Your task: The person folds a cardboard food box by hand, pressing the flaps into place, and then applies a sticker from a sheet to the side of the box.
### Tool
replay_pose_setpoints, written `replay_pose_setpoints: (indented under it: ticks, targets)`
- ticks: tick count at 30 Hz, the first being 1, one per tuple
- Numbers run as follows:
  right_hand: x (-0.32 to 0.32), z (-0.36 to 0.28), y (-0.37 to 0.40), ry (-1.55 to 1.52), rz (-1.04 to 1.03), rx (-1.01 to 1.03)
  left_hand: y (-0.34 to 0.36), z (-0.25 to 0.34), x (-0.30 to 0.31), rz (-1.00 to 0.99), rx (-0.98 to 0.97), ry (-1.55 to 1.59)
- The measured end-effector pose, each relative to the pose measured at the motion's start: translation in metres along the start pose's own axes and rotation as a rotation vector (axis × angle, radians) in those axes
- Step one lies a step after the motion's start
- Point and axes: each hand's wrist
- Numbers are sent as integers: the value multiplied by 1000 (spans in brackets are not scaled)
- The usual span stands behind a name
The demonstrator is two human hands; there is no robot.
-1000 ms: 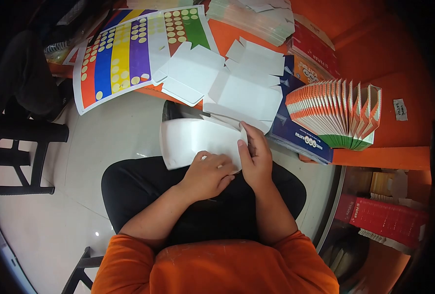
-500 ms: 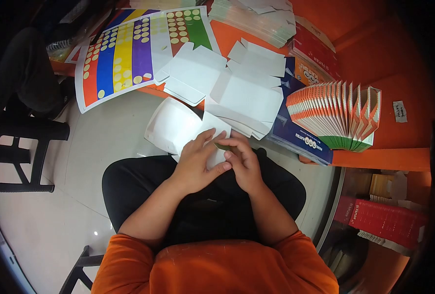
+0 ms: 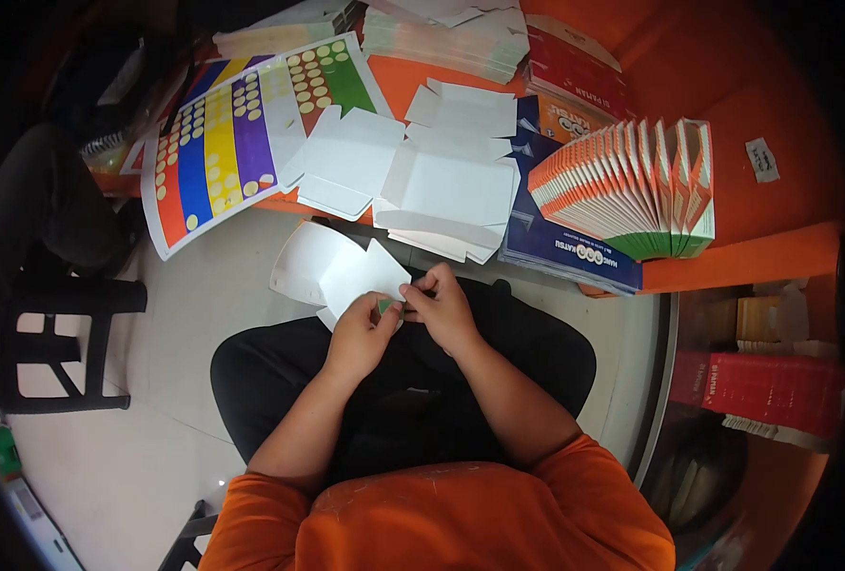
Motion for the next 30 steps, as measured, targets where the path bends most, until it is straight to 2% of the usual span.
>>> replay_pose_setpoints:
  ticks: [1,3,4,6,7,8,10,12,14,16,17,18,20,21,22,24,26,28,30]
  targets:
    - [1,-1,1,-24,6,4,3,0,-2,-6,-5,-24]
    - [7,-5,5,-176,-7,-130,13,3,-8,-80,111,219]
    - [11,-6,3,-213,12,-118,16,2,-13,-100,100,183]
    - [21,-4,-3,197,-167,-107,22,-5,-26,-62,69,409]
    - [23,-5,-5,405,-190,25,24,-5,-30,-51,66,387]
    - [25,-3,-3,375,-170,32,27,-5,-34,-69,58,355]
    - [26,-11,5,488,-197,216,32,-6,-39,-17,-16,302]
    - [27,-24,14,413,-216,243,38,-1,-35,19,-21,263]
    - [24,-34,21,338,-244,277,42,13,-25,186,-80,35]
    - [20,-40,27,39,-182,411,40,37,-9,343,-340,-351]
    - [19,-40,26,-11,-119,449,38,53,-4,361,-378,-347]
    - [18,-39,24,-25,-118,466,23,40,3,422,-535,-424]
    - [21,-38,19,-397,-107,492,-6,18,14,416,-494,-101]
    - [30,-56,27,-240,-30,619,7,52,10,484,-667,-221]
    - [32,-50,20,-134,-22,581,10,76,8,452,-539,-255]
    - [34,-50,22,-451,-102,263,1,76,7,357,-291,-134]
    - [35,-43,12,-372,-28,319,-6,75,2,358,-282,-32]
    - [40,-42,10,-29,69,361,-15,68,3,338,-219,103]
    - [41,-42,5,-41,35,309,-21,61,2,293,-158,101]
Point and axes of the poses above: each hand's wrist, its own y-axis away from the middle knuckle, its own x-axis out of the back of the hand, z = x × y, and after that the axes turned 6 degrees about -y, right-handed
